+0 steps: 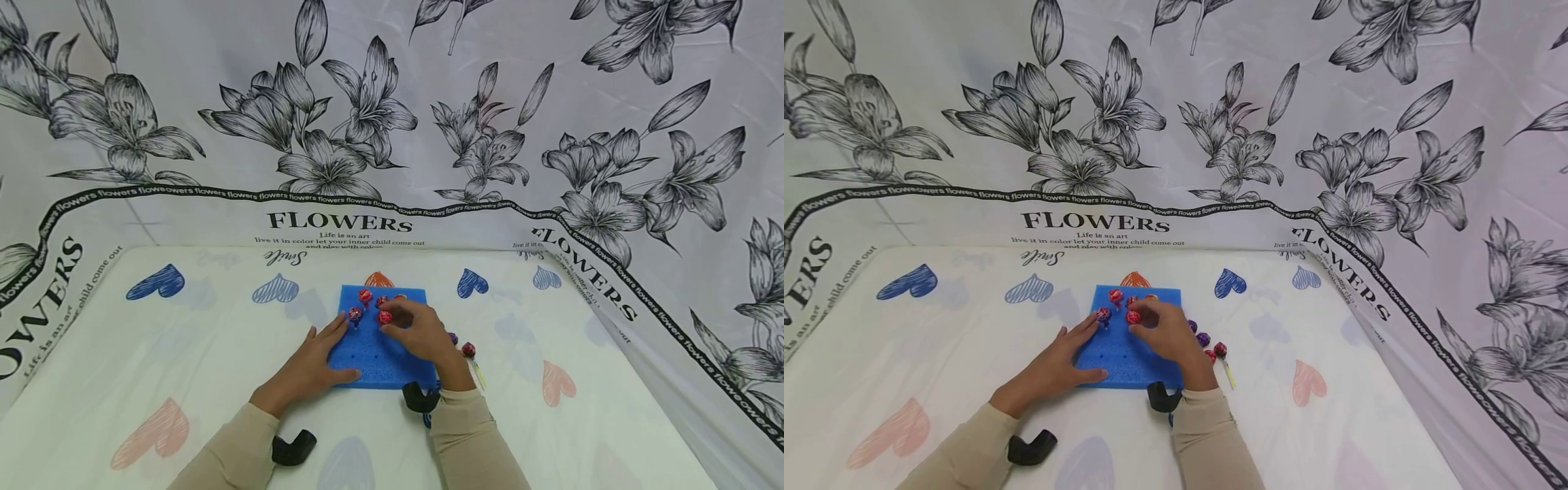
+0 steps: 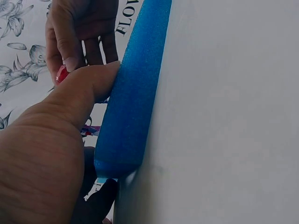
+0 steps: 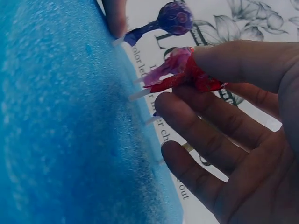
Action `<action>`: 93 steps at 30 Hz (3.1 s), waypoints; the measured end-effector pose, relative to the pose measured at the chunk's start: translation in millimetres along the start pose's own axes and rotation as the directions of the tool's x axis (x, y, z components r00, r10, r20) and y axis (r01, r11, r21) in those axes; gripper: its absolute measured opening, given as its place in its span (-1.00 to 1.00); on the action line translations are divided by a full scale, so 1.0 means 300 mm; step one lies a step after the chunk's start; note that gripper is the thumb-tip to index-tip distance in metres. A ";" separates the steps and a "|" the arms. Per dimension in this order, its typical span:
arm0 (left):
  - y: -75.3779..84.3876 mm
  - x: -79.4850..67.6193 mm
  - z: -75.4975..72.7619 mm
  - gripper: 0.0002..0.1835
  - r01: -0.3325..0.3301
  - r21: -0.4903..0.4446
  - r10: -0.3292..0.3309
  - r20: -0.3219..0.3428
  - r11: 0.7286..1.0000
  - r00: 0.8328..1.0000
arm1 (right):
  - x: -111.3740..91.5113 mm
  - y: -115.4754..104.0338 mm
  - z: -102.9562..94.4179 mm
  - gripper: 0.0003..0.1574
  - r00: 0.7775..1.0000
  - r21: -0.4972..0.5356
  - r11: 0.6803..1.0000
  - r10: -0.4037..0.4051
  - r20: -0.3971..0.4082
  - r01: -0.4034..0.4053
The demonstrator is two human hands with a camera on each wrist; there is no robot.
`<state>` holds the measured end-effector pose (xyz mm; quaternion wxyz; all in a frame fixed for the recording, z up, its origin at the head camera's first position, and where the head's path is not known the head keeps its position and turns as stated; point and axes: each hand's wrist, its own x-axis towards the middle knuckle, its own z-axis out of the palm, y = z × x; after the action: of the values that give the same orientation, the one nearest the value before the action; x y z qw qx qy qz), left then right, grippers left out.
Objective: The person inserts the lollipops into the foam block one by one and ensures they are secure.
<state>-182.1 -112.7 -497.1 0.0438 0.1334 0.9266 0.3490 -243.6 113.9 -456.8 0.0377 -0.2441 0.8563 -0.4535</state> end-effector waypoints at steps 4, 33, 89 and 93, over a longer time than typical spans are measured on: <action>0.001 0.002 0.000 0.06 0.002 0.003 -0.002 0.000 1.000 1.000 | -0.001 -0.001 0.004 -0.59 1.000 -0.016 1.000 0.025 0.018 -0.025; 0.005 0.002 0.004 0.07 0.013 -0.010 -0.013 -0.001 1.000 1.000 | -0.085 -0.164 -0.172 -0.63 0.990 -0.053 0.991 -0.129 -0.060 0.126; 0.016 0.000 0.000 0.07 0.010 -0.024 -0.010 0.009 1.000 1.000 | -0.270 0.198 -0.459 -0.48 0.983 0.321 0.933 0.180 -0.030 -0.161; 0.014 0.001 0.003 0.07 0.013 -0.025 -0.013 0.009 1.000 1.000 | -0.258 0.245 -0.431 -0.44 0.956 0.297 0.909 0.285 0.067 -0.292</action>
<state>-181.2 -109.1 -495.2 0.0517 0.1285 0.9228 0.3595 -240.7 281.4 -451.8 0.1508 -0.1116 0.8026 -0.5662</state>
